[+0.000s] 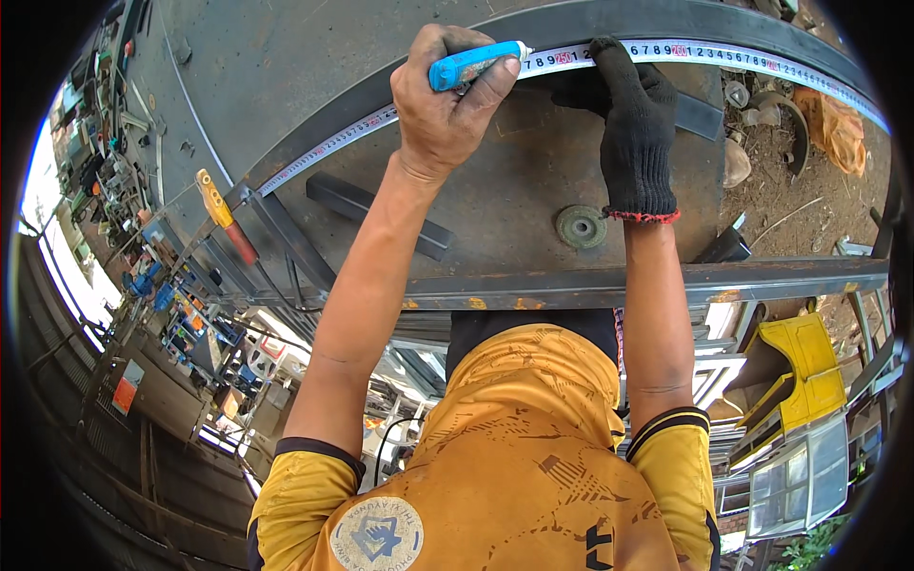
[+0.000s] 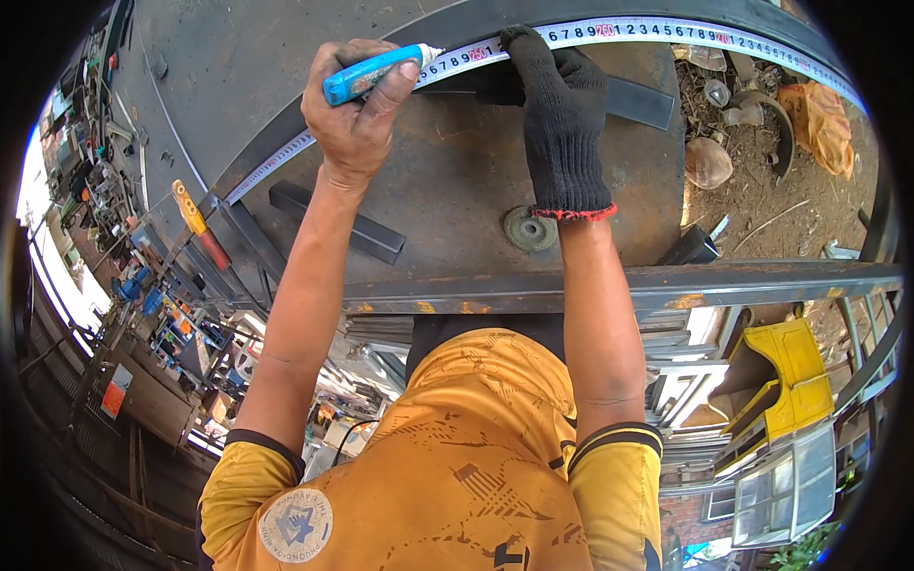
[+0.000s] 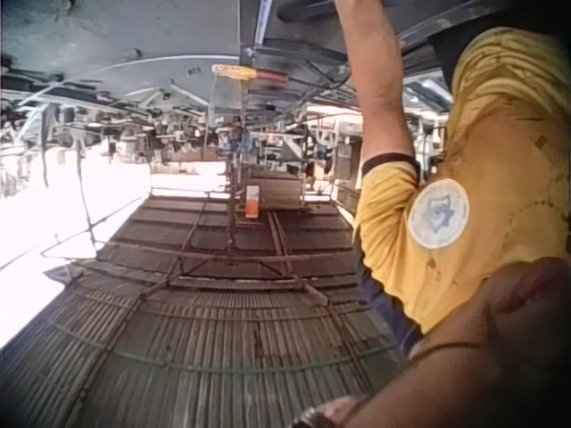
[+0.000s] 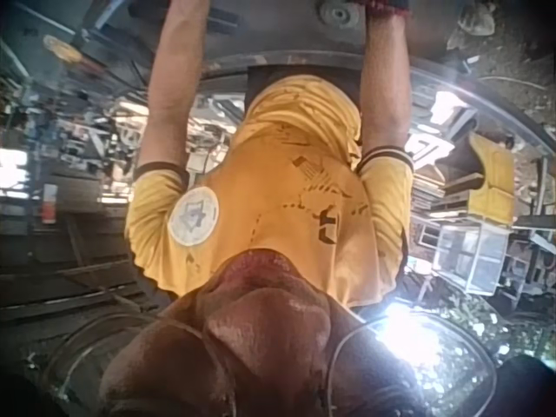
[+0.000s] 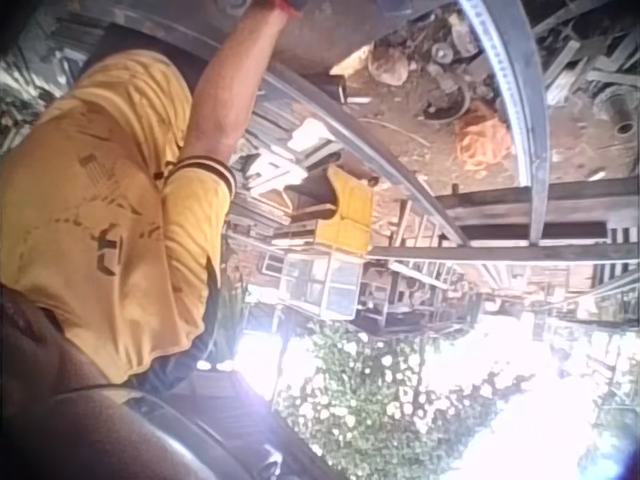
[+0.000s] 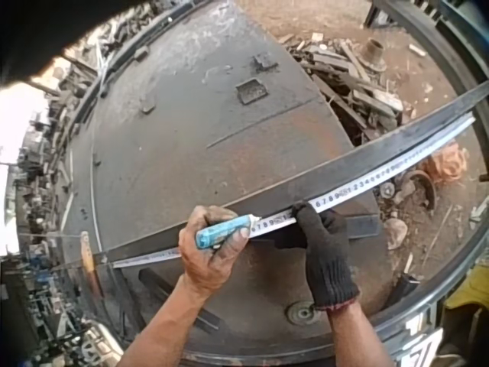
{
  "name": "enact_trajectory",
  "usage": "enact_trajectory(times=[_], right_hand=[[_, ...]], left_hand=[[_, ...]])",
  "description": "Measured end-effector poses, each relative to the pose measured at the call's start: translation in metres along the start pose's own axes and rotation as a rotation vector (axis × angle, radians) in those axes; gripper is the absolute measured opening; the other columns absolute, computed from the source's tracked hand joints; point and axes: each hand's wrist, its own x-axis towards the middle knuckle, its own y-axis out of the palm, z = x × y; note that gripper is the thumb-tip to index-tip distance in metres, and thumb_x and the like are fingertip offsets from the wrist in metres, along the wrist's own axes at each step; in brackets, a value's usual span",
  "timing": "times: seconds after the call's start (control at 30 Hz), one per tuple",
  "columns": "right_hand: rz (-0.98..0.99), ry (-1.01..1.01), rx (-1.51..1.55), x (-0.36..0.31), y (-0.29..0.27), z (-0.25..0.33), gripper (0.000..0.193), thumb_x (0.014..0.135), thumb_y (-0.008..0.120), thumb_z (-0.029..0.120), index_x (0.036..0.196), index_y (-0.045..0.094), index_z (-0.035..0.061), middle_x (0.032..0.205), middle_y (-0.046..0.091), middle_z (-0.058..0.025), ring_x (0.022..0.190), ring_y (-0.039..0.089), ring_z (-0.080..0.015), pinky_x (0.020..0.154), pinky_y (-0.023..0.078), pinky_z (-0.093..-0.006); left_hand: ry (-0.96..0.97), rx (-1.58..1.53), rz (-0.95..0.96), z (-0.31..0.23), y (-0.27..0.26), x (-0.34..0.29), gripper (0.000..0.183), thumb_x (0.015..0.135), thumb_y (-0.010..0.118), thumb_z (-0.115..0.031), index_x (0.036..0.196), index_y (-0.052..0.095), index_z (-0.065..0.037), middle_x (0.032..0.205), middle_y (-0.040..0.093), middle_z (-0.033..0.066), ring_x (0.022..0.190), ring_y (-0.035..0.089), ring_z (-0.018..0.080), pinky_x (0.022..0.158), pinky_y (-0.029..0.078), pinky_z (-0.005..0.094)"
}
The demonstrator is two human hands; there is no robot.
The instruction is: Welding and measuring metal frames to assemble an industrial structure.
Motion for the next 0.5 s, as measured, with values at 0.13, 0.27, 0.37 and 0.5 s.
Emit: enact_trajectory(times=[0.13, 0.27, 0.37, 0.5], right_hand=[[-0.005, 0.004, 0.003, 0.001, 0.002, 0.002, 0.031, 0.098, 0.061, 0.023, 0.108, 0.068, -0.0051, 0.090, 0.073, -0.0170, 0.080, 0.074, -0.0283, 0.073, 0.062, -0.0395], [-0.017, 0.023, 0.011, 0.000, 0.005, 0.009, 0.031, 0.098, 0.061, 0.023, 0.107, 0.068, -0.0054, 0.089, 0.073, -0.0168, 0.080, 0.074, -0.0285, 0.072, 0.062, -0.0397], [-0.018, 0.046, 0.018, 0.001, 0.002, 0.004, 0.030, 0.098, 0.061, 0.022, 0.106, 0.068, -0.0058, 0.087, 0.073, -0.0168, 0.077, 0.074, -0.0286, 0.071, 0.062, -0.0397], [-0.010, 0.055, 0.029, 0.002, 0.001, 0.001, 0.029, 0.097, 0.062, 0.022, 0.105, 0.068, -0.0058, 0.087, 0.072, -0.0169, 0.074, 0.073, -0.0283, 0.069, 0.062, -0.0397]], left_hand=[[0.020, 0.005, 0.008, 0.003, -0.001, -0.001, 0.027, 0.084, 0.081, -0.015, 0.090, 0.058, -0.003, 0.082, 0.071, 0.0081, 0.067, 0.066, 0.0142, 0.062, 0.053, 0.0256], [0.023, 0.003, 0.001, -0.003, 0.001, 0.002, 0.027, 0.084, 0.081, -0.015, 0.090, 0.057, -0.003, 0.082, 0.070, 0.0085, 0.065, 0.064, 0.0136, 0.061, 0.052, 0.0252], [-0.035, -0.048, -0.001, -0.002, 0.002, -0.002, 0.025, 0.085, 0.079, -0.013, 0.091, 0.057, -0.003, 0.083, 0.070, 0.0089, 0.067, 0.063, 0.0142, 0.064, 0.052, 0.0257], [-0.075, -0.141, -0.027, -0.015, -0.007, 0.005, 0.021, 0.085, 0.075, -0.010, 0.092, 0.058, -0.001, 0.087, 0.069, 0.0119, 0.072, 0.063, 0.0162, 0.068, 0.051, 0.0268]])
